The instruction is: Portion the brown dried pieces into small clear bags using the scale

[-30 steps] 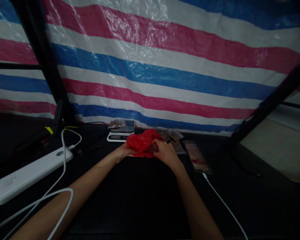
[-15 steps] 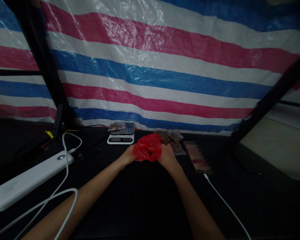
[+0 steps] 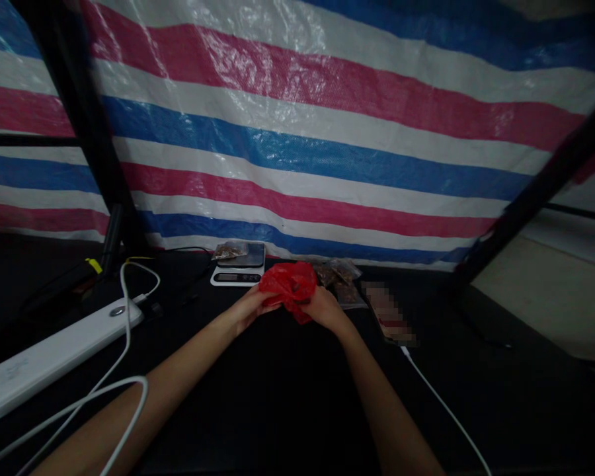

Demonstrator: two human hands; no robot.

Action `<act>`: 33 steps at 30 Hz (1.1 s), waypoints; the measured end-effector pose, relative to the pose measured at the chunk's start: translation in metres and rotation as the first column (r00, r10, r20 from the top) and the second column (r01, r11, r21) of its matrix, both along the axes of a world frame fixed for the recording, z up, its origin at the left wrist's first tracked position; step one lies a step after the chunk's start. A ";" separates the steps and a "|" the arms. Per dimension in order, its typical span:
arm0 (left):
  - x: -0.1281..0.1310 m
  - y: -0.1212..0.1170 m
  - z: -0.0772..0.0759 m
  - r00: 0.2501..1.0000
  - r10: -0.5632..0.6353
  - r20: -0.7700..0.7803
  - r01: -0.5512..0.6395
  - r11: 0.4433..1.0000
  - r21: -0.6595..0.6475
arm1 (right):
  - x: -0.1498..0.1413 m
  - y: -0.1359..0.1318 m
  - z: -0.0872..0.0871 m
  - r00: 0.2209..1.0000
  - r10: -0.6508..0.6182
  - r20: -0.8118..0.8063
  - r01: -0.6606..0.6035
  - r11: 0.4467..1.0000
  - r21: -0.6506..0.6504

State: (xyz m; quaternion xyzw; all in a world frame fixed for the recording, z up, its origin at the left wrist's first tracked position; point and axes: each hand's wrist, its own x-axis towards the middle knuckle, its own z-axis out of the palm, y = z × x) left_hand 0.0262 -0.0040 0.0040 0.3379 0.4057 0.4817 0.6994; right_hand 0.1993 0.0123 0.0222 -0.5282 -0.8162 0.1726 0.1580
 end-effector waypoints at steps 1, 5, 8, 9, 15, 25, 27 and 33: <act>-0.001 0.002 -0.002 1.000 0.010 0.027 -0.009 1.000 -0.013 | 0.001 0.003 -0.004 0.995 0.015 -0.096 -0.019 0.999 -0.039; -0.007 0.008 -0.005 0.990 0.065 0.121 -0.052 0.993 -0.105 | 0.004 0.012 -0.016 0.889 0.050 -0.455 -0.143 0.975 -0.172; -0.010 0.007 -0.003 0.988 0.080 0.131 -0.065 0.991 -0.116 | 0.004 0.015 -0.017 0.766 0.049 -0.641 -0.266 0.932 -0.247; -0.011 0.006 -0.002 0.988 0.075 0.132 -0.061 0.993 -0.102 | 0.004 0.016 -0.016 0.737 0.042 -0.674 -0.289 0.922 -0.258; -0.014 0.003 0.001 0.980 -0.037 0.198 0.024 0.998 0.064 | 0.009 0.020 -0.011 0.798 0.007 -0.603 -0.138 0.976 -0.171; -0.012 0.006 0.001 0.981 0.000 0.194 -0.001 1.000 0.008 | 0.008 0.009 -0.003 0.965 -0.213 -0.152 0.226 0.971 0.074; -0.013 0.010 -0.003 0.985 0.013 0.173 -0.002 0.998 -0.064 | 0.008 0.011 -0.003 0.952 -0.203 -0.227 0.214 0.976 0.025; -0.013 0.015 -0.007 0.991 -0.053 0.125 0.062 0.995 -0.074 | 0.004 0.007 0.017 0.584 0.023 -0.812 -0.089 0.995 -0.036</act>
